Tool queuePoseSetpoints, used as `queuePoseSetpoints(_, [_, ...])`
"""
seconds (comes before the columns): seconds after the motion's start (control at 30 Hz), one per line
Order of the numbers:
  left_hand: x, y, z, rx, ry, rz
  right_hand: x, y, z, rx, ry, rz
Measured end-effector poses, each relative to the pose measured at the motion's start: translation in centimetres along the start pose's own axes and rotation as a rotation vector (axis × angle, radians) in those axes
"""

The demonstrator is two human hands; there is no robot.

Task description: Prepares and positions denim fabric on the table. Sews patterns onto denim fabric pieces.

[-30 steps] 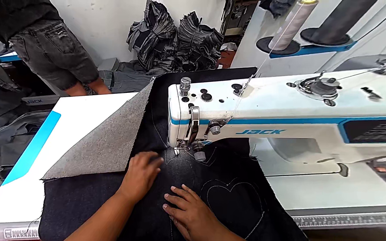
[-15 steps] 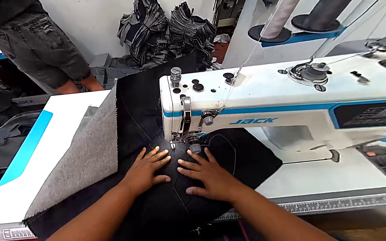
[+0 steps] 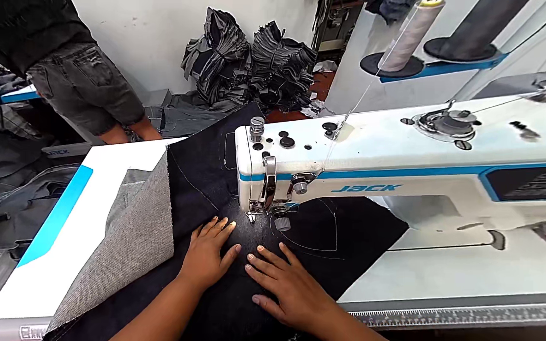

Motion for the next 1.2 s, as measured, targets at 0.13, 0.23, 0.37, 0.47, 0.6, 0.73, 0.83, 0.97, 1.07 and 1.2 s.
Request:
queuePoseSetpoints(0.13, [-0.3, 0.0, 0.3, -0.018, -0.081, -0.041, 0.2, 0.0, 0.0, 0.001, -0.013, 0.005])
queuePoseSetpoints(0.23, [-0.2, 0.0, 1.1, -0.168, -0.097, -0.331, 0.1, 0.3, -0.1, -0.039, 0.009, 0.02])
queuePoseSetpoints(0.37, [0.1, -0.6, 0.5, -0.244, -0.045, -0.478, 0.0, 1.3, -0.3, -0.23, 0.168, 0.103])
queuePoseSetpoints(0.47, [-0.2, -1.4, 0.2, -0.185, -0.065, -0.425, 0.5, 0.0, 1.7, -0.246, 0.104, -0.004])
queuePoseSetpoints(0.6, [-0.5, -2.9, 0.3, -0.064, -0.116, -0.399, 1.3, -2.2, 5.1, -0.229, 0.023, -0.191])
queuePoseSetpoints(0.73, [-0.4, -3.3, 0.6, -0.011, -0.14, -0.463, 1.5, -2.6, 5.4, -0.251, 0.036, -0.236])
queuePoseSetpoints(0.83, [-0.4, -3.3, 0.6, -0.014, -0.134, -0.451, 1.5, -2.7, 5.3, -0.246, 0.042, -0.221])
queuePoseSetpoints(0.97, [-0.6, -3.4, 0.6, 0.001, -0.141, -0.475, 1.4, -1.9, 3.8, -0.232, 0.038, -0.146])
queuePoseSetpoints(1.07, [-0.2, -3.8, 0.8, 0.027, -0.136, -0.515, 1.2, -1.7, 3.7, -0.202, 0.052, -0.05])
queuePoseSetpoints(1.2, [-0.2, -4.2, 1.0, 0.051, -0.153, -0.527, 1.8, -2.3, 4.3, -0.244, 0.016, -0.141])
Point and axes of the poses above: each hand's wrist, its own y-axis away from the middle knuckle, its own x-axis out of the back of the hand, z = x × y, the point moved 4 cm from there along -y, towards the middle knuckle, and after that the axes turned 6 degrees about z, right-handed, at the moved point
